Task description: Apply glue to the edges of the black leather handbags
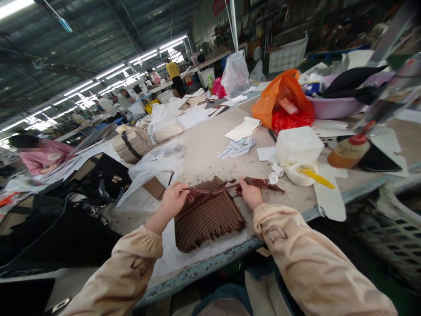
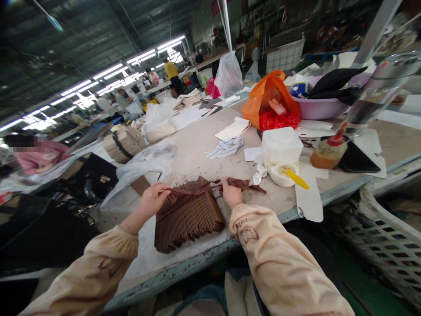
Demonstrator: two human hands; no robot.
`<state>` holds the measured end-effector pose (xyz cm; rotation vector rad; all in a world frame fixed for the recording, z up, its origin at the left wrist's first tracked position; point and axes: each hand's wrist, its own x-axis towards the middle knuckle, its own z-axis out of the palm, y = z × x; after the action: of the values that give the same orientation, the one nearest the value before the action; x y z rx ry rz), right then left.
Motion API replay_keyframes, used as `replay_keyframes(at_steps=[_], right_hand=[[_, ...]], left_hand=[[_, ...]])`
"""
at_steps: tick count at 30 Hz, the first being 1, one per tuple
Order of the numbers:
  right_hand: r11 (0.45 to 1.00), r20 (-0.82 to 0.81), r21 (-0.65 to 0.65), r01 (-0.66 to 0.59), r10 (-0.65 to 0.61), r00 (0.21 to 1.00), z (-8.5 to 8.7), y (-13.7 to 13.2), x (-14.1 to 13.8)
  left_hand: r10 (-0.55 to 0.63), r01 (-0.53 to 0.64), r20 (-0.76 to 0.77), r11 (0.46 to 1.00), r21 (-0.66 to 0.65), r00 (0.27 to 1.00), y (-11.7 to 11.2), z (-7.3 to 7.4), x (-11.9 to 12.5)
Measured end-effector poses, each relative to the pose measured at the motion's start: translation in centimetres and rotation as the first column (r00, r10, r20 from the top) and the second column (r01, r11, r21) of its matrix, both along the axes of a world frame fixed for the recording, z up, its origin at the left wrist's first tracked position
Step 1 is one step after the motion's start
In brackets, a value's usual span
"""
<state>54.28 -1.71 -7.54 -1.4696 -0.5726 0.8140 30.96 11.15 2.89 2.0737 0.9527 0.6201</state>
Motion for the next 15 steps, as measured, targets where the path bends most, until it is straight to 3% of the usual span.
replay_keyframes(at_steps=[2,5,8,10,15], right_hand=[[0.997,-0.162,0.058,0.052,-0.042,0.986,0.4,0.4,-0.5],[0.98,-0.37,0.153,0.129,-0.064,0.927,1.5,0.6,-1.2],[0.96,-0.491,0.211,0.187,-0.061,0.869,2.5,0.7,-1.3],[0.954,-0.545,0.208,0.214,-0.068,0.835,2.8,0.9,-1.0],[0.969,-0.627,0.092,0.229,-0.122,0.77,1.8,1.5,-0.1]], left_hand=[[0.055,-0.025,0.163,0.983,-0.183,0.985,-0.4,-0.5,0.7],[0.127,0.026,0.362,0.92,-0.391,0.924,-0.9,-1.5,2.3],[0.306,0.131,0.548,0.775,-0.618,0.778,-0.9,-2.4,4.0],[0.392,0.181,0.585,0.701,-0.689,0.71,-0.6,-2.8,4.9],[0.396,0.119,0.518,0.697,-0.707,0.758,0.1,-3.4,5.6]])
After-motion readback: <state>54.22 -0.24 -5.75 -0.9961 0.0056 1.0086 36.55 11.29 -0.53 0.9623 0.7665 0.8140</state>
